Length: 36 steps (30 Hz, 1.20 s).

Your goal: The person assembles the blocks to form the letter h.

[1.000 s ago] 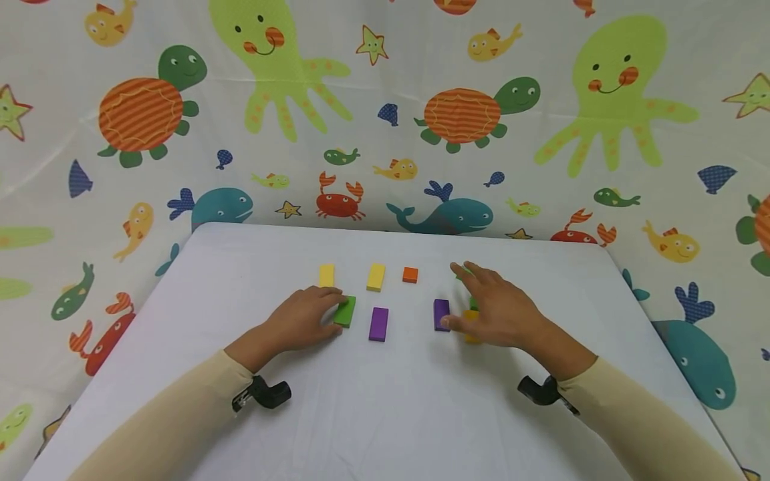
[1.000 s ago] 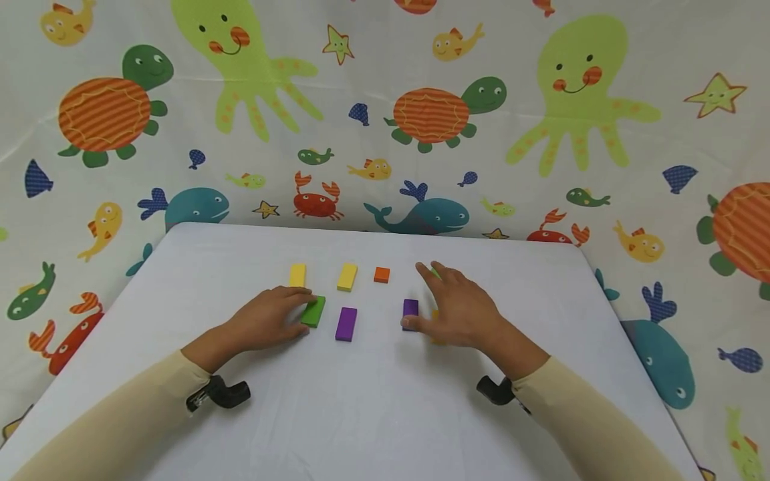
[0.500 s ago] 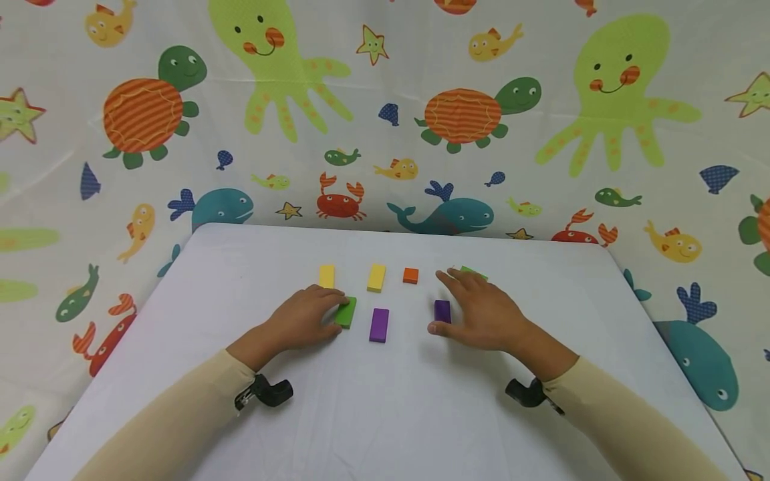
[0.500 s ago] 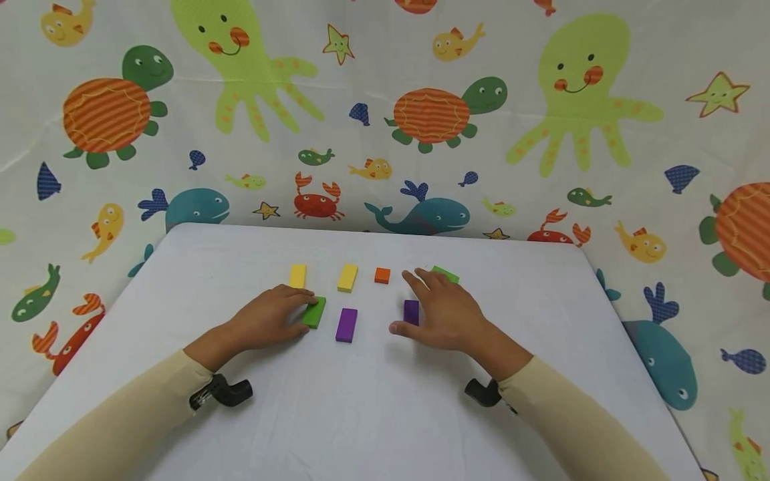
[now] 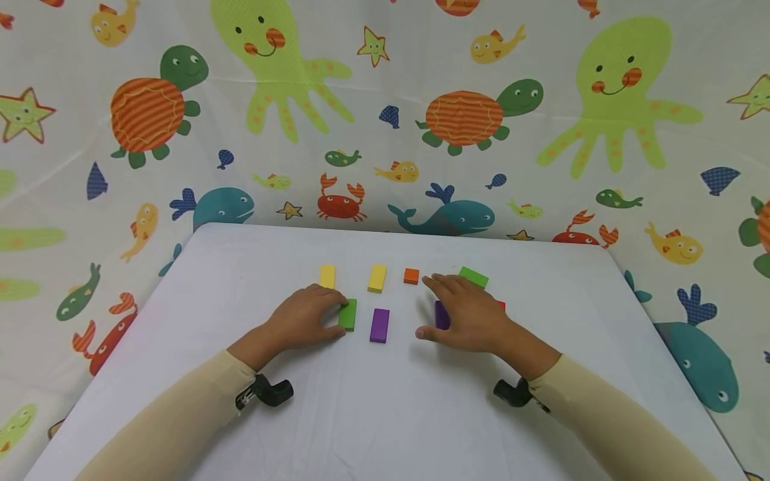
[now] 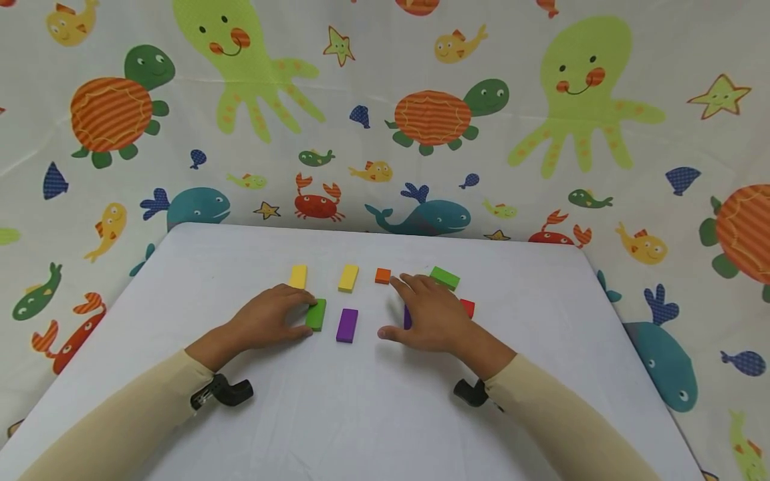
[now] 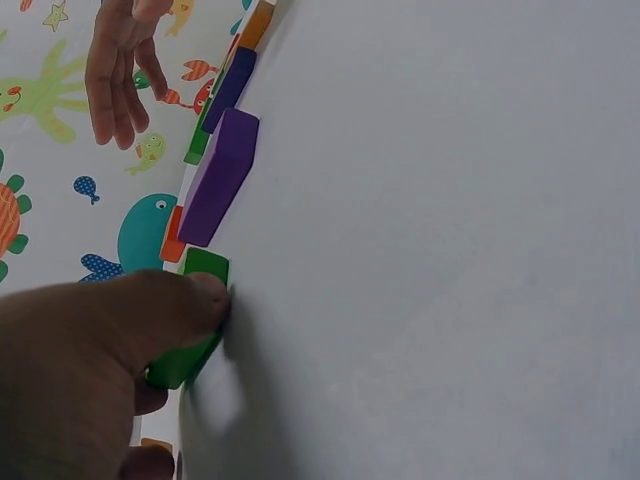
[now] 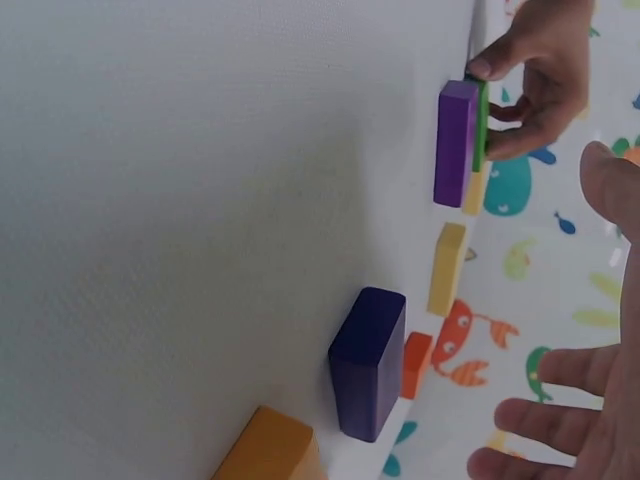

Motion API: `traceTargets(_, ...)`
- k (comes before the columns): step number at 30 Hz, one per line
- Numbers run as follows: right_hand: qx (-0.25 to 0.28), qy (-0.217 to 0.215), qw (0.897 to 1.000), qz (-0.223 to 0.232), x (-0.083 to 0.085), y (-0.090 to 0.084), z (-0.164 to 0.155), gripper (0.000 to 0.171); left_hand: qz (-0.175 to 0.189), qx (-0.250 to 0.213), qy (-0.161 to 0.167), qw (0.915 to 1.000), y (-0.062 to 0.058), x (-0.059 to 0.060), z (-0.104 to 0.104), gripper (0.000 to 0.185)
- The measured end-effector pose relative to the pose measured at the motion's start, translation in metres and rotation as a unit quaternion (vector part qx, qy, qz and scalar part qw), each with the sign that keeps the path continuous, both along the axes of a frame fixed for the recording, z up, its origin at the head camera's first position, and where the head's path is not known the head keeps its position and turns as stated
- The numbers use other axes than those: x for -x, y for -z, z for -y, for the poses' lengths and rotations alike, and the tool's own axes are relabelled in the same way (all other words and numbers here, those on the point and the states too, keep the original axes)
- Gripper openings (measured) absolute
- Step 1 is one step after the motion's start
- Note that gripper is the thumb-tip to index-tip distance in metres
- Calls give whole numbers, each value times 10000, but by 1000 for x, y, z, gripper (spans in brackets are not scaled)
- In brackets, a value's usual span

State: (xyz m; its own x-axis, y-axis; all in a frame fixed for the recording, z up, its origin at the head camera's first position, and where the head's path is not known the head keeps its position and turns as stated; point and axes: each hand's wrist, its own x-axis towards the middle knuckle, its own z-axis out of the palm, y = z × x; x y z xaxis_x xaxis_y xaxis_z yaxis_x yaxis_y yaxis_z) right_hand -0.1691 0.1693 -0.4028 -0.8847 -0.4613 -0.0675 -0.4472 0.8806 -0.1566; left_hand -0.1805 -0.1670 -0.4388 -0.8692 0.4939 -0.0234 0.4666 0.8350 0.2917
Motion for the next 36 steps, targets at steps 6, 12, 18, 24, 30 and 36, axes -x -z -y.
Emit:
traceTargets(6, 77, -141, 9999, -42, 1, 2, 9, 101, -48, -88, -38, 9999, -1, -1, 3, 52)
traceTargets(12, 3, -263, 9996, -35, 2, 6, 13, 101, -72, -236, -71, 9997, -2, -7, 3, 52)
traceTargets(18, 28, -356, 9993, -85, 2, 12, 16, 101, -141, -326, -29, 9994, -6, -16, -1, 53)
traceTargets(24, 5, -445, 9989, -139, 1, 16, 20, 100, -64, -289, -37, 9996, -9, -27, -4, 54)
traceTargets(30, -88, -565, 9981, -210, 0, 20, 24, 97, -77, -315, 15, 9995, -7, -38, -2, 53)
traceTargets(36, -119, -651, 9977, -134, -2, 23, 29, 98, -230, -438, 258, 9984, -3, -47, -1, 51)
